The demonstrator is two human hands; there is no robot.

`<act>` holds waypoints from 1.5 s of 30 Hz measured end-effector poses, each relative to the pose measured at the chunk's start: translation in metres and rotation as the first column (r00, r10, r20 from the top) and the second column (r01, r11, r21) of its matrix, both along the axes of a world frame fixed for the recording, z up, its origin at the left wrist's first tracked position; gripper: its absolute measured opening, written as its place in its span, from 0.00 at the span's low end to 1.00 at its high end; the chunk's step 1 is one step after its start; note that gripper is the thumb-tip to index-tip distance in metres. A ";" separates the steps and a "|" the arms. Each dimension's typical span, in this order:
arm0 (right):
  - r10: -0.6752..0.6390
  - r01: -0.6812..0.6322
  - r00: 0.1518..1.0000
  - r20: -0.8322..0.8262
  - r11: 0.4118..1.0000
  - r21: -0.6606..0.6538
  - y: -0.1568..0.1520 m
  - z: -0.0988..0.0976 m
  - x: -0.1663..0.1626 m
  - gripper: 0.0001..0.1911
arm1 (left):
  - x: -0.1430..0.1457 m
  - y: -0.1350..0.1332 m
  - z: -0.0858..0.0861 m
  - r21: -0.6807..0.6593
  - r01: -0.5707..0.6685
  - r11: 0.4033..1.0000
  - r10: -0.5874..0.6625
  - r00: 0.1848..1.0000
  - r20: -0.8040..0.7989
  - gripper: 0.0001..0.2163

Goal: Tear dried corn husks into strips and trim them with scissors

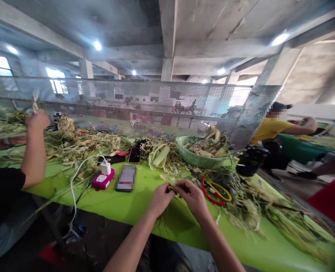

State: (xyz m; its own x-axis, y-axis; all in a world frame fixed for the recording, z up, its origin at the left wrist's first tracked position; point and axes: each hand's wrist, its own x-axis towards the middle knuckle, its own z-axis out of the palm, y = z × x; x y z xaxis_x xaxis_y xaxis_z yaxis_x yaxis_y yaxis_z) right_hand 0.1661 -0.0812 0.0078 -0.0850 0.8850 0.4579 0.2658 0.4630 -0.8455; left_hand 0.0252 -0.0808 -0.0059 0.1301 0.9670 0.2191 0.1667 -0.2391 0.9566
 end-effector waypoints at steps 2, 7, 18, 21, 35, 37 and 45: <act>-0.007 0.007 1.000 0.005 1.000 0.012 0.000 -0.001 0.000 0.15 | 0.000 0.000 -0.001 -0.005 0.021 1.000 -0.021 1.000 0.013 0.05; -0.004 0.003 1.000 0.030 1.000 0.029 -0.001 -0.001 0.000 0.13 | 0.002 0.004 -0.004 -0.006 0.030 1.000 -0.030 0.998 0.051 0.05; -0.075 0.051 0.981 0.177 0.989 0.139 -0.003 0.003 0.002 0.10 | 0.000 0.003 -0.004 0.012 -0.002 1.000 0.002 1.000 0.028 0.05; -0.053 0.031 0.984 0.171 0.991 0.131 -0.003 0.005 0.002 0.10 | 0.000 0.001 -0.001 -0.002 -0.005 1.000 0.005 1.000 0.021 0.05; 0.009 -0.009 0.996 0.085 1.000 -0.003 0.003 -0.005 0.004 0.09 | 0.001 0.001 -0.004 0.018 0.028 0.999 -0.028 1.000 -0.003 0.04; 0.009 -0.009 0.995 0.103 1.000 -0.007 0.003 -0.005 0.005 0.08 | 0.000 0.001 -0.004 0.020 0.034 0.999 -0.034 0.999 0.005 0.03; 0.019 -0.023 0.981 0.193 1.000 0.017 0.001 0.001 0.007 0.04 | 0.000 0.001 -0.006 0.014 0.039 0.999 -0.039 0.999 0.013 0.03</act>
State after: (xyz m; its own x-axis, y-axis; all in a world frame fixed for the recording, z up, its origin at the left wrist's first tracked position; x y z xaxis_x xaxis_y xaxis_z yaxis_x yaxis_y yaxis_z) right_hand 0.1731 -0.0800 0.0090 -0.1918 0.8733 0.4479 0.4128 0.4858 -0.7704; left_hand 0.0253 -0.0794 -0.0116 0.1645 0.9582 0.2342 0.1444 -0.2582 0.9552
